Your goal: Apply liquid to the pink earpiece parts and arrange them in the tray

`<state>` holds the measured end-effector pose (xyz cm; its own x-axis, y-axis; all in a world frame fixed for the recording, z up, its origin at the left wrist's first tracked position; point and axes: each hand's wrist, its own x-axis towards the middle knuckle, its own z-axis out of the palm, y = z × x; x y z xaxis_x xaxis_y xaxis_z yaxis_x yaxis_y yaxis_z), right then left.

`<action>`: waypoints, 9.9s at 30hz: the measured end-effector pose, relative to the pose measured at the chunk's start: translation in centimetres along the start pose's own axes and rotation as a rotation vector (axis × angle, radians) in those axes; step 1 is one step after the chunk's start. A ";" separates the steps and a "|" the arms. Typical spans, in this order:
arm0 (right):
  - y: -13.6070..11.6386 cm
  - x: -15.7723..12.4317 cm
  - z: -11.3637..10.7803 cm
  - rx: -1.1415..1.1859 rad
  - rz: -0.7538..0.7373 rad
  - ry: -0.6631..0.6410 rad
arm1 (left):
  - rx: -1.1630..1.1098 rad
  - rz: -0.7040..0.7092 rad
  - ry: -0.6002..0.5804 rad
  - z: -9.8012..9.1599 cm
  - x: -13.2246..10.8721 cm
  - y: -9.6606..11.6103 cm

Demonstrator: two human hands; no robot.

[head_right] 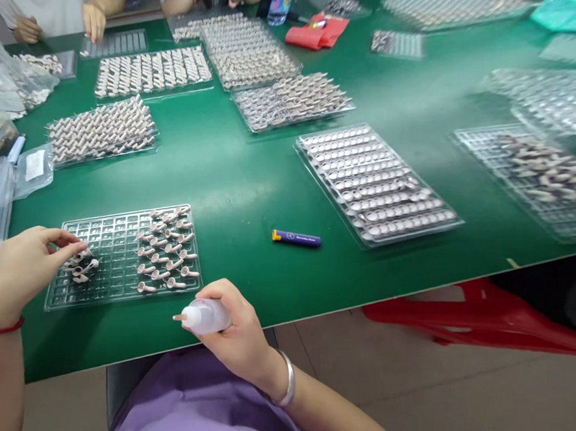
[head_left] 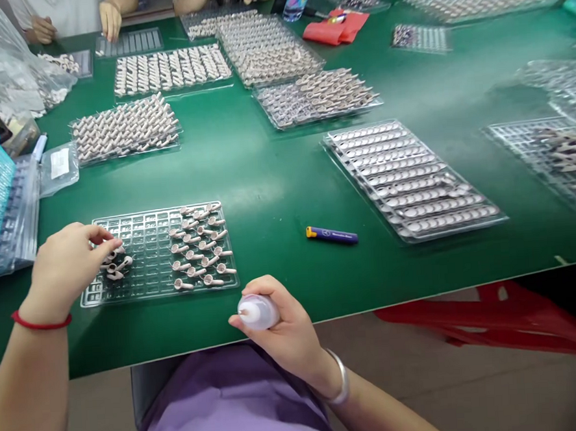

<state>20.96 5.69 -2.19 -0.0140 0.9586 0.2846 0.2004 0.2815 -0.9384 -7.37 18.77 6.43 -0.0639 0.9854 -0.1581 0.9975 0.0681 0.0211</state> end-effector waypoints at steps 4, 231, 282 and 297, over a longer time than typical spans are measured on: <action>0.1 0.0 0.0 -0.005 -0.002 -0.002 | 0.051 -0.054 -0.050 0.5 -0.1 0.5; 0.6 -0.4 -0.8 -0.012 0.070 0.062 | -0.259 0.634 0.317 4.3 3.6 6.1; 0.1 -1.1 -0.8 -0.039 0.104 -0.061 | -0.563 0.225 0.347 3.0 -7.0 1.6; -0.2 -2.1 0.4 -0.206 -0.265 -0.238 | -0.309 0.775 0.575 10.4 -13.8 2.1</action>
<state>20.53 3.63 -2.69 -0.3132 0.8442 0.4349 0.3514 0.5285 -0.7728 -4.06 3.66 -1.60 0.5109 0.6957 0.5049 0.7241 -0.6648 0.1835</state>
